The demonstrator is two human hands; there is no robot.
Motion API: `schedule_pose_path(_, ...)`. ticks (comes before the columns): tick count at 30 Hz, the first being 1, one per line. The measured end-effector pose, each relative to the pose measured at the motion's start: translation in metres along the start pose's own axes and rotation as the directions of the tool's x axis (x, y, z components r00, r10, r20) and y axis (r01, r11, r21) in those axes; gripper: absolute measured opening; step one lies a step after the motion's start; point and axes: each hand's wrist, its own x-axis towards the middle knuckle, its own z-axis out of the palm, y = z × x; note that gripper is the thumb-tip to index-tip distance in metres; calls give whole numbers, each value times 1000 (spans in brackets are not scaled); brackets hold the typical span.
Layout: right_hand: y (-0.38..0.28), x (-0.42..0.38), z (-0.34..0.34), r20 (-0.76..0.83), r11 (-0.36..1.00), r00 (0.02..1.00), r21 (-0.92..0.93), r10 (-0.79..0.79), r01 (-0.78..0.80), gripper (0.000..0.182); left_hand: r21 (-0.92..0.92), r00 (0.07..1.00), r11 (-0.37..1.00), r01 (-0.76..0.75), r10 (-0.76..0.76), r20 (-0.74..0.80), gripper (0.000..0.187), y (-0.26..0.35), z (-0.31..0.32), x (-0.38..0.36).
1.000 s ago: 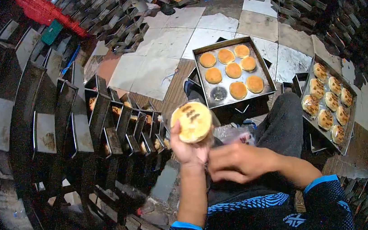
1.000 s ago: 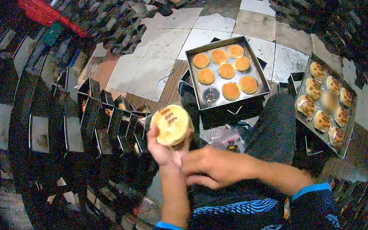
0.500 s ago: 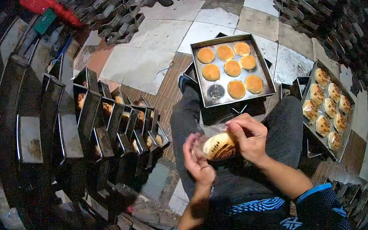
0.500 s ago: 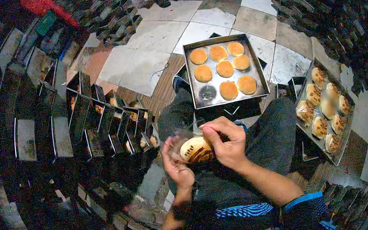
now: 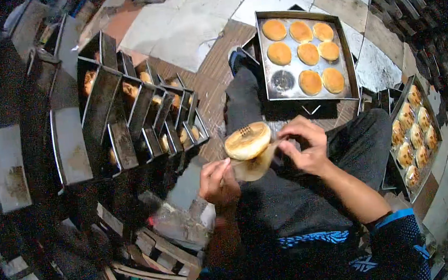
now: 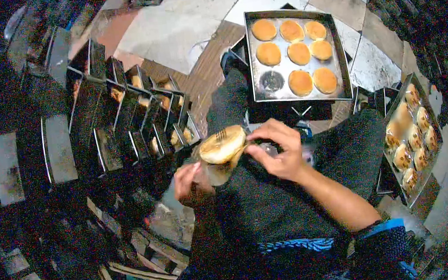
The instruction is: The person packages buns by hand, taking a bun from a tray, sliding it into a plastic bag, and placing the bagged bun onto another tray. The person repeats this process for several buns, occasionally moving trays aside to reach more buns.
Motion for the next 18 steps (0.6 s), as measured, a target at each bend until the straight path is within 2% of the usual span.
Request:
schedule_pose_path(2, 8, 8, 5, -10, 998, 999, -38, -52, 52, 13, -61, 998, 997, -56, 56, -9, 10, -4, 8, 4)
schedule_pose_path(3, 11, 12, 9, -12, 987, 993, -115, -117, 115, 13, -89, 997, 993, -73, 72, -11, 6, -12, 18, 1)
schedule_pose_path(4, 10, 17, 14, -9, 967, 985, -191, -173, 169, 13, -90, 998, 994, -64, 64, -5, 6, -6, 25, 9)
schedule_pose_path(5, 20, 28, 29, 5, 948, 958, -144, -287, 285, 8, -61, 997, 995, -80, 79, -21, 7, 6, 34, 25)
schedule_pose_path(6, 19, 43, 35, 37, 942, 957, -172, -287, 289, 6, -31, 994, 994, -102, 100, -43, 8, 11, 43, 39)
schedule_pose_path(8, 36, 62, 42, -261, 984, 960, -169, -103, 60, 13, -167, 968, 969, 181, -206, -143, 11, 4, 54, 58)
schedule_pose_path(9, 39, 65, 31, -289, 986, 951, -86, 115, -145, 22, -204, 938, 928, 313, -336, -89, 14, -6, 44, 59)
schedule_pose_path(10, 34, 54, 29, -294, 986, 949, -84, 112, -142, 22, -400, 834, 758, 515, -552, 28, 17, 1, 35, 49)
schedule_pose_path(11, 24, 29, 31, -282, 969, 943, -122, 174, -215, 24, -386, 700, 593, 707, -666, 259, 15, -10, 13, 39)
schedule_pose_path(12, 16, 2, 32, -276, 942, 930, -160, 245, -296, 27, -305, 503, 401, 864, -721, 477, 13, -22, -10, 27)
schedule_pose_path(13, 16, -26, 33, -249, 921, 913, -137, 325, -365, 29, -261, 715, 666, 699, -636, 290, 13, -8, -13, 5)
schedule_pose_path(14, 17, -51, 32, -222, 893, 888, -118, 403, -435, 31, -161, 879, 864, 477, -462, 119, 12, 6, -14, -15)
schedule_pose_path(15, 14, -72, 30, -139, 815, 831, -165, 538, -555, 32, -156, 875, 862, 482, -463, 144, 12, 7, -24, -32)
schedule_pose_path(16, 11, -87, 27, -63, 720, 745, -219, 664, -659, 33, -31, 931, 939, 344, -336, 144, 12, 5, -33, -50)
schedule_pose_path(17, 13, -90, 18, 84, 726, 725, -177, 684, -665, 34, 89, 967, 978, 187, -199, 157, 11, 7, -36, -54)
schedule_pose_path(18, 15, -90, 7, 119, 710, 706, -240, 698, -662, 28, 87, 965, 979, 186, -199, 171, 11, 2, -51, -46)
